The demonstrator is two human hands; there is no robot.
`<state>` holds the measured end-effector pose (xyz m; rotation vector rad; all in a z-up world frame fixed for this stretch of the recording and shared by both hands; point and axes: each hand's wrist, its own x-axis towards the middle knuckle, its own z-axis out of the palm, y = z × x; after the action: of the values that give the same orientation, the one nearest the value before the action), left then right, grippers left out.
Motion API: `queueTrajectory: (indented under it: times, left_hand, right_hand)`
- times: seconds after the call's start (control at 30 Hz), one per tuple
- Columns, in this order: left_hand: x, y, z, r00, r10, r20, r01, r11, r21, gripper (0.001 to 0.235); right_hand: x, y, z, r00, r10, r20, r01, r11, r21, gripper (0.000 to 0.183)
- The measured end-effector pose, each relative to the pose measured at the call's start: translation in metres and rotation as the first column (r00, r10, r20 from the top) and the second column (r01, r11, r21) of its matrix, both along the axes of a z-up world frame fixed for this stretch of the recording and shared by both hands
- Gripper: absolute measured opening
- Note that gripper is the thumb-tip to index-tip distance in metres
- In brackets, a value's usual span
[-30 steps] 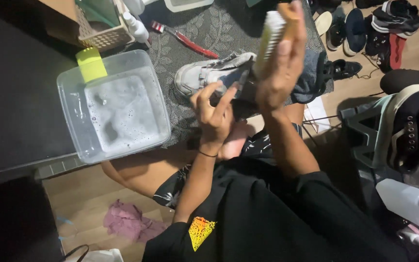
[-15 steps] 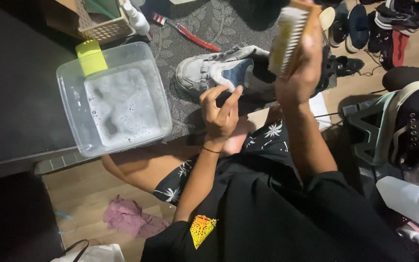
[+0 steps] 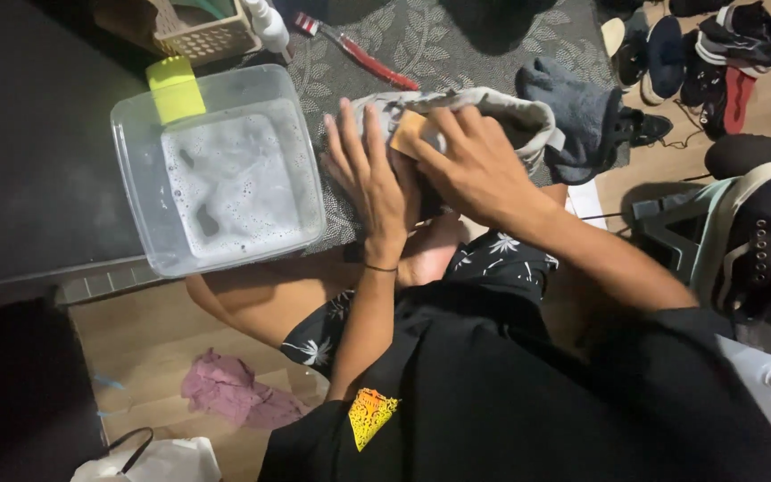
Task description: The person scrubs a white sneaker with a brush and soapy water, then wipes it with a cloth. They also clean the shoelaces separately using a toothbrush and soapy water.
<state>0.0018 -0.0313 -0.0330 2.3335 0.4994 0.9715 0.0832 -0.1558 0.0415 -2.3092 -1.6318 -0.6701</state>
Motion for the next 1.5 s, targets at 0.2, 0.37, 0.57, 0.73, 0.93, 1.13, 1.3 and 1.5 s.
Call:
queueTrajectory:
  times: [0.2,0.37,0.57,0.73,0.93,1.13,1.3,1.5]
  left_hand:
    - [0.000,0.006,-0.009,0.980,-0.028,-0.198,0.025,0.999,-0.019,0.064]
    - [0.000,0.004,-0.001,0.987,-0.079,-0.138,0.063,0.991,-0.117,0.065]
    - [0.005,0.004,-0.021,0.992,-0.084,-0.100,0.076,0.994,-0.073,0.059]
    - [0.000,0.004,-0.003,0.990,-0.075,-0.123,0.069,0.996,-0.050,0.057]
    - [0.003,0.008,-0.020,0.982,-0.082,-0.168,0.080,0.997,-0.023,0.066]
    - [-0.004,0.004,0.002,0.982,-0.080,-0.173,0.068,0.995,-0.074,0.071]
    - [-0.003,0.000,0.007,0.982,-0.089,-0.164,0.078,0.994,-0.070,0.072]
    - [-0.011,-0.009,0.020,0.997,-0.062,0.036,0.064,0.996,-0.058,0.050]
  right_hand:
    - [0.022,-0.040,-0.017,0.991,0.029,0.130,0.000,0.977,-0.215,0.030]
    - [0.026,-0.063,0.070,0.970,-0.168,-0.175,0.036,0.813,-0.581,0.060]
    - [0.029,-0.012,0.029,0.964,0.158,-0.212,-0.180,0.980,-0.085,0.040]
    - [0.022,0.004,-0.009,0.994,0.093,-0.054,-0.100,0.987,-0.128,0.041]
    - [0.007,-0.029,0.003,0.996,0.004,0.087,0.025,0.946,-0.324,0.042]
    - [0.009,-0.086,0.022,0.978,-0.087,0.191,0.183,0.798,-0.574,0.055]
    - [-0.003,-0.097,0.093,0.921,-0.322,-0.217,0.122,0.770,-0.626,0.043]
    - [-0.010,-0.131,0.080,0.579,-0.031,-0.815,0.185,0.978,0.094,0.063]
